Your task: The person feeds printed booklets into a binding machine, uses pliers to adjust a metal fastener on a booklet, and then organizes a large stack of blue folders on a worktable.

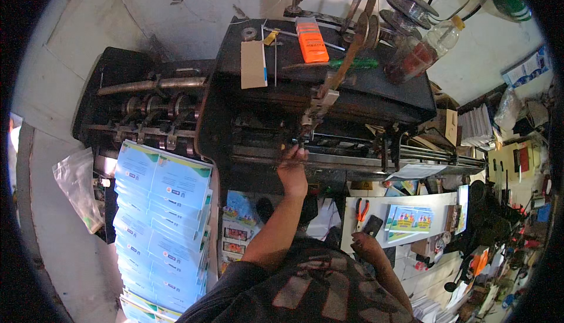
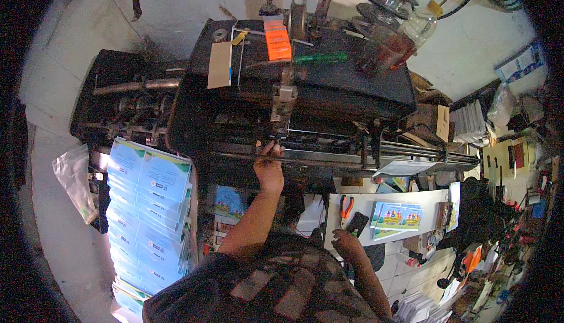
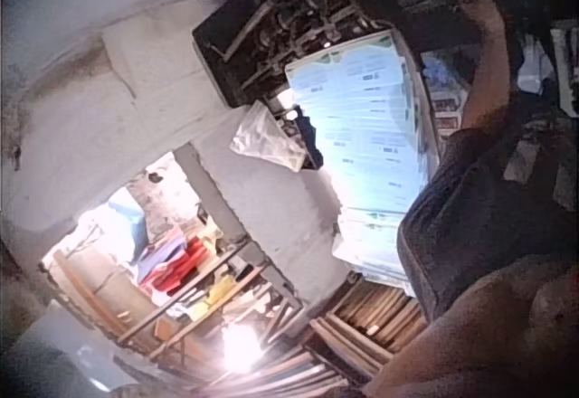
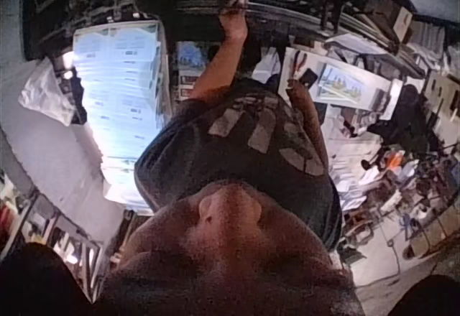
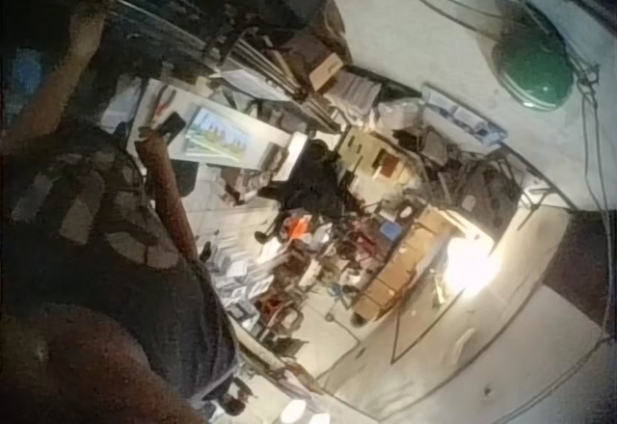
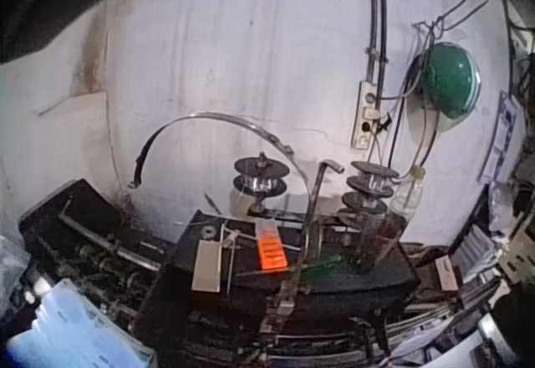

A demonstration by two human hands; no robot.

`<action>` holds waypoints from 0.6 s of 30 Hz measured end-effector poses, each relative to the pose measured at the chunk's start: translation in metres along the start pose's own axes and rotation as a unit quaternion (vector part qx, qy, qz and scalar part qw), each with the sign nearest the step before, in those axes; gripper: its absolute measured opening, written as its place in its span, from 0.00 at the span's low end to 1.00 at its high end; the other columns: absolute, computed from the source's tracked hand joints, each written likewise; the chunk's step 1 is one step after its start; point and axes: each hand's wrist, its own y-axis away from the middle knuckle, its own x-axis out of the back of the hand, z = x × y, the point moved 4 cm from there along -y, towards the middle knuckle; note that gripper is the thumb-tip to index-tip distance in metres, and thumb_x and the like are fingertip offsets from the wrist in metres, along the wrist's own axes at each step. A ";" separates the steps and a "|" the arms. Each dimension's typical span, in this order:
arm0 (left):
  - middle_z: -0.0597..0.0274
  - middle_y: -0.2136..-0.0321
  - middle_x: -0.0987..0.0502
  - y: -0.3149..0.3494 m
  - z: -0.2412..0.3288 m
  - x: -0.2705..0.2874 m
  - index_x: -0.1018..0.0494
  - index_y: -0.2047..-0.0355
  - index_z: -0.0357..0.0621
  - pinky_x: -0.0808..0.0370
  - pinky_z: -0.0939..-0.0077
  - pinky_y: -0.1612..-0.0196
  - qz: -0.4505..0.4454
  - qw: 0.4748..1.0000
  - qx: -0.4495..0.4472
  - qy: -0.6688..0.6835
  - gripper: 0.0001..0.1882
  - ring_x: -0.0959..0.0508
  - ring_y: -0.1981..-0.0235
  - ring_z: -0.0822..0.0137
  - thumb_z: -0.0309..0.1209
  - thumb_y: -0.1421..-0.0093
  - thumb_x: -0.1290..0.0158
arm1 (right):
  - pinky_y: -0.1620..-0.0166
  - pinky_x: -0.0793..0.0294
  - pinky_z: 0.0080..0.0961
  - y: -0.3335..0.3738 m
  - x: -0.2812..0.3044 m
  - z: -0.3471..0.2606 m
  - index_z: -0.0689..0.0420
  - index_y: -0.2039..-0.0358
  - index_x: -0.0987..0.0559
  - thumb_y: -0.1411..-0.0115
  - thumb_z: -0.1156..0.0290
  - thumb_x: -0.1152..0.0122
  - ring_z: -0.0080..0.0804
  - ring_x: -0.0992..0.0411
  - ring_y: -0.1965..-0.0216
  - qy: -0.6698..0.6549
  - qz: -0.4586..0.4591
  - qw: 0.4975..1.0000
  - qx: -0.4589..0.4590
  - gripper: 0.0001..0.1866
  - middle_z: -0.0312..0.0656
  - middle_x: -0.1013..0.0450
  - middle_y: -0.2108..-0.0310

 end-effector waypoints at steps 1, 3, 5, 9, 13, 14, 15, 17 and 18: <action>0.57 0.59 0.24 0.002 0.000 -0.002 0.25 0.59 0.37 0.23 0.67 0.50 0.005 1.000 0.012 0.010 0.11 0.23 0.58 0.61 0.19 0.43 0.42 | 0.54 0.25 0.38 0.000 0.001 0.000 0.59 0.51 0.27 0.45 0.69 0.39 0.47 0.25 0.56 -0.001 -0.003 1.000 -0.006 0.20 0.51 0.25 0.57; 0.56 0.59 0.24 0.002 -0.004 -0.002 0.25 0.59 0.38 0.23 0.66 0.50 -0.005 0.997 0.040 0.066 0.11 0.23 0.57 0.60 0.20 0.43 0.42 | 0.52 0.26 0.38 -0.002 -0.004 0.013 0.60 0.51 0.27 0.44 0.68 0.40 0.48 0.25 0.55 0.016 -0.009 1.000 0.024 0.21 0.52 0.26 0.56; 0.56 0.58 0.23 -0.005 -0.017 0.010 0.25 0.60 0.39 0.24 0.66 0.50 -0.035 0.985 0.076 0.154 0.11 0.23 0.56 0.60 0.20 0.44 0.41 | 0.51 0.26 0.38 -0.004 -0.027 0.054 0.60 0.50 0.27 0.44 0.66 0.41 0.49 0.26 0.54 0.047 -0.016 0.995 0.092 0.21 0.52 0.26 0.55; 0.57 0.60 0.23 0.007 0.000 -0.012 0.25 0.61 0.40 0.24 0.67 0.51 -0.033 0.991 0.074 0.110 0.09 0.22 0.58 0.60 0.21 0.43 0.41 | 0.58 0.22 0.38 0.000 -0.039 0.072 0.56 0.72 0.22 0.50 0.71 0.40 0.46 0.26 0.55 0.084 0.041 0.987 0.128 0.05 0.45 0.25 0.65; 0.58 0.62 0.22 0.003 0.003 -0.007 0.25 0.64 0.40 0.23 0.68 0.52 -0.017 0.998 0.032 0.049 0.07 0.22 0.60 0.61 0.21 0.43 0.41 | 0.58 0.22 0.37 0.001 -0.040 0.071 0.57 0.72 0.23 0.49 0.70 0.41 0.46 0.26 0.57 0.109 0.036 0.984 0.138 0.05 0.46 0.25 0.65; 0.58 0.63 0.22 0.001 0.002 -0.004 0.25 0.64 0.40 0.23 0.68 0.52 -0.006 0.999 0.029 0.035 0.07 0.21 0.60 0.61 0.21 0.43 0.41 | 0.58 0.22 0.37 0.002 -0.040 0.070 0.57 0.72 0.23 0.49 0.70 0.42 0.46 0.26 0.57 0.122 0.030 0.984 0.130 0.06 0.46 0.25 0.65; 0.58 0.63 0.22 -0.001 -0.002 -0.003 0.25 0.64 0.40 0.23 0.67 0.52 -0.019 0.997 0.045 0.061 0.07 0.21 0.60 0.61 0.21 0.44 0.41 | 0.55 0.24 0.37 0.002 -0.043 0.073 0.59 0.66 0.24 0.47 0.69 0.43 0.46 0.26 0.56 0.146 -0.004 0.982 0.117 0.09 0.47 0.26 0.61; 0.58 0.64 0.22 -0.003 -0.008 0.001 0.25 0.65 0.41 0.23 0.67 0.52 -0.045 0.989 0.075 0.115 0.07 0.21 0.60 0.61 0.21 0.44 0.40 | 0.49 0.27 0.37 0.004 -0.047 0.081 0.62 0.56 0.25 0.42 0.67 0.44 0.46 0.27 0.53 0.194 -0.074 0.974 0.093 0.16 0.50 0.27 0.52; 0.58 0.64 0.22 -0.005 -0.010 0.003 0.25 0.65 0.41 0.23 0.67 0.52 -0.035 0.990 0.077 0.116 0.08 0.21 0.60 0.61 0.21 0.45 0.40 | 0.50 0.26 0.37 0.002 -0.039 0.072 0.62 0.56 0.25 0.42 0.67 0.45 0.45 0.26 0.53 0.181 -0.079 0.978 0.067 0.16 0.50 0.27 0.53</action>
